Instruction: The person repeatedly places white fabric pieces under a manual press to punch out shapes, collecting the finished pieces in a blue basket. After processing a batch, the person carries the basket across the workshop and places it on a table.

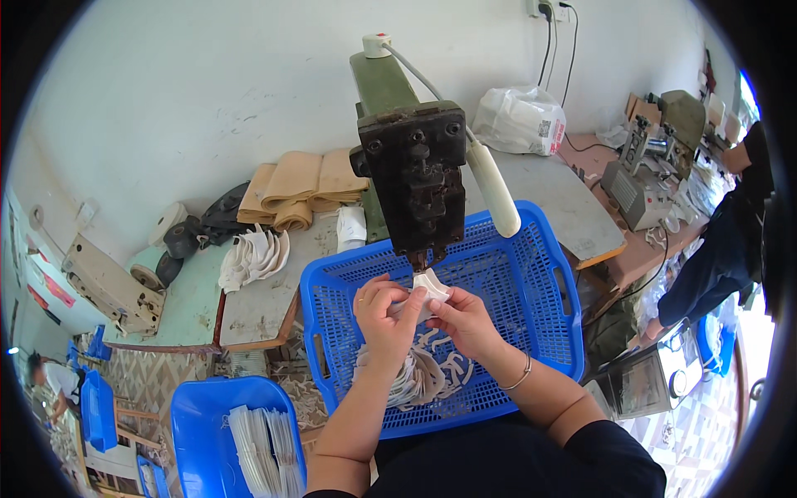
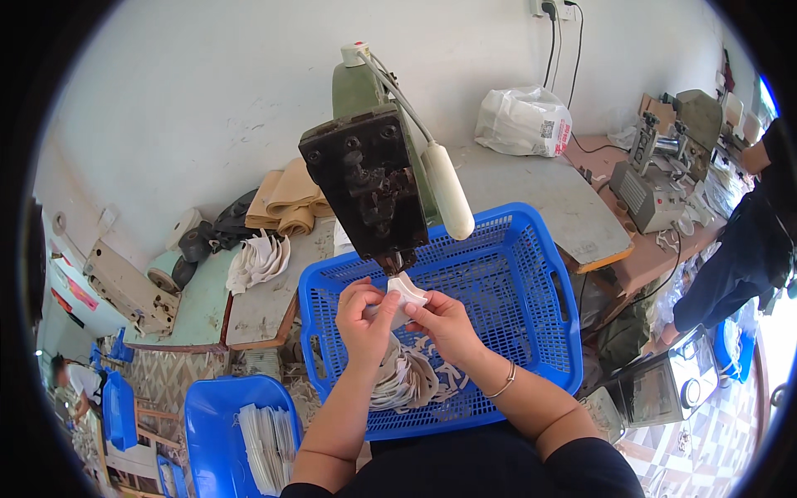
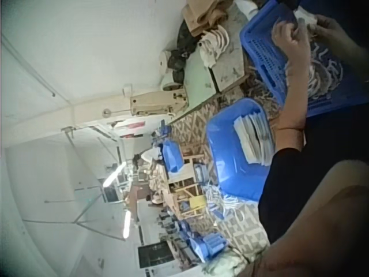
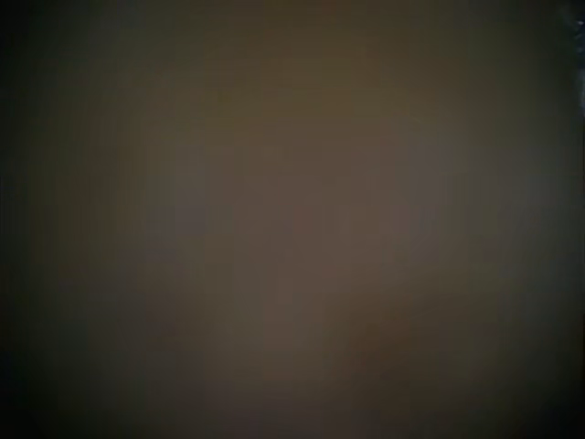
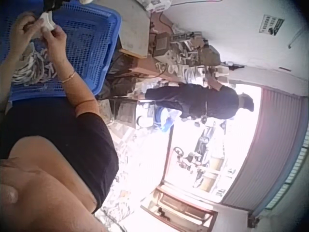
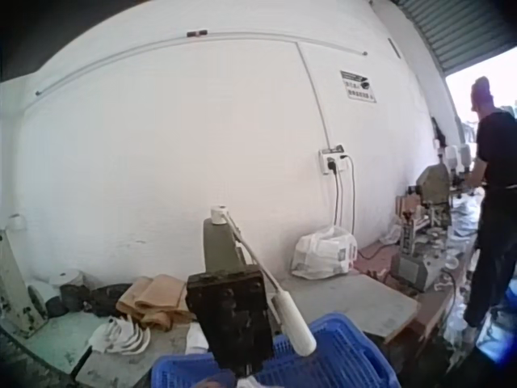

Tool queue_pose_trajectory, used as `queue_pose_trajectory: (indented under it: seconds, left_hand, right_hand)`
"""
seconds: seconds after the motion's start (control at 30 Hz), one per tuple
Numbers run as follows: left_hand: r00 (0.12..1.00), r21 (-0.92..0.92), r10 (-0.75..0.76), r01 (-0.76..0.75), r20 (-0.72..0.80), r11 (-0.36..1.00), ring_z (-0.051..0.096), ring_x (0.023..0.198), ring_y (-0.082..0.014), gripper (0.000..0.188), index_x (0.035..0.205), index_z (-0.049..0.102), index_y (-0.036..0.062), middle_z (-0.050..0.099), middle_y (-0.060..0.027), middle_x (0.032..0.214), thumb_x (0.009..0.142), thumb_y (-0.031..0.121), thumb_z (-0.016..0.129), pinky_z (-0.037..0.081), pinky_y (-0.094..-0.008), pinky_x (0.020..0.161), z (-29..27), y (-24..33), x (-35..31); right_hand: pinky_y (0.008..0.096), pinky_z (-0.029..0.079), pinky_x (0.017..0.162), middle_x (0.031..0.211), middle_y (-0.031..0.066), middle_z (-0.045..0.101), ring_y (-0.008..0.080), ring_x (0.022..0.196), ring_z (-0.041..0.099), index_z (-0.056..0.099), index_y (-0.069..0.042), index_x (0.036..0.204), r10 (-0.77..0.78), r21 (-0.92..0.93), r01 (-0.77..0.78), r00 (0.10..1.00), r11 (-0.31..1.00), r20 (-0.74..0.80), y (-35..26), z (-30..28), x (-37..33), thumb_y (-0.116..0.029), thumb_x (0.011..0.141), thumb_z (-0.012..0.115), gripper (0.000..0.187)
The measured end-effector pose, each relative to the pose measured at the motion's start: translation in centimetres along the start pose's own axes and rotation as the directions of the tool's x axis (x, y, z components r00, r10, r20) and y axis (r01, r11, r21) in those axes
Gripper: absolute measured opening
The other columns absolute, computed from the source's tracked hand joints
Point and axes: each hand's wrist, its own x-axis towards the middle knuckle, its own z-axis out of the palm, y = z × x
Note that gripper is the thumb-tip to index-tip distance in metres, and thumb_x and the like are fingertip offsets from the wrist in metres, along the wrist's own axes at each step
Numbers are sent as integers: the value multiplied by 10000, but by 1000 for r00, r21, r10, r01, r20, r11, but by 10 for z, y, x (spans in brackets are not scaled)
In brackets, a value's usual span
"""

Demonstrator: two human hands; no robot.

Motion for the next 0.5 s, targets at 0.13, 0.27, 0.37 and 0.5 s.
queue_pose_trajectory:
  seconds: [0.13,0.27,0.37,0.5]
  left_hand:
    - [996,-39,-80,81,25,996,566,866,-262,191,647,578,46,597,-66,724,703,165,716,410,-369,782,1,4,0]
    - [954,-164,-282,295,102,941,581,809,-211,172,703,622,40,616,-70,734,718,186,712,429,-334,750,5,5,-1]
    - [863,-303,-469,505,187,808,572,763,-144,176,755,641,18,622,-60,750,734,178,711,441,-270,699,9,4,-5]
    - [853,-359,-506,515,128,778,541,711,-87,179,767,641,3,616,-33,736,755,171,702,430,-226,654,15,14,-8]
  right_hand:
    - [185,449,581,833,23,614,69,720,567,574,-52,882,-20,-10,20,1000,1000,4,-3,-10,-1,-126,813,648,126]
    - [195,443,595,833,15,612,60,709,552,582,-53,881,-59,-74,58,998,996,2,-15,-14,3,-139,818,644,123]
    - [199,432,603,840,7,612,57,708,542,600,-42,909,-43,-146,47,999,988,26,-23,-19,6,-161,828,634,148]
    - [211,444,624,842,13,618,67,723,551,612,-22,925,61,-282,-47,997,958,38,-32,-28,4,-170,832,628,176]
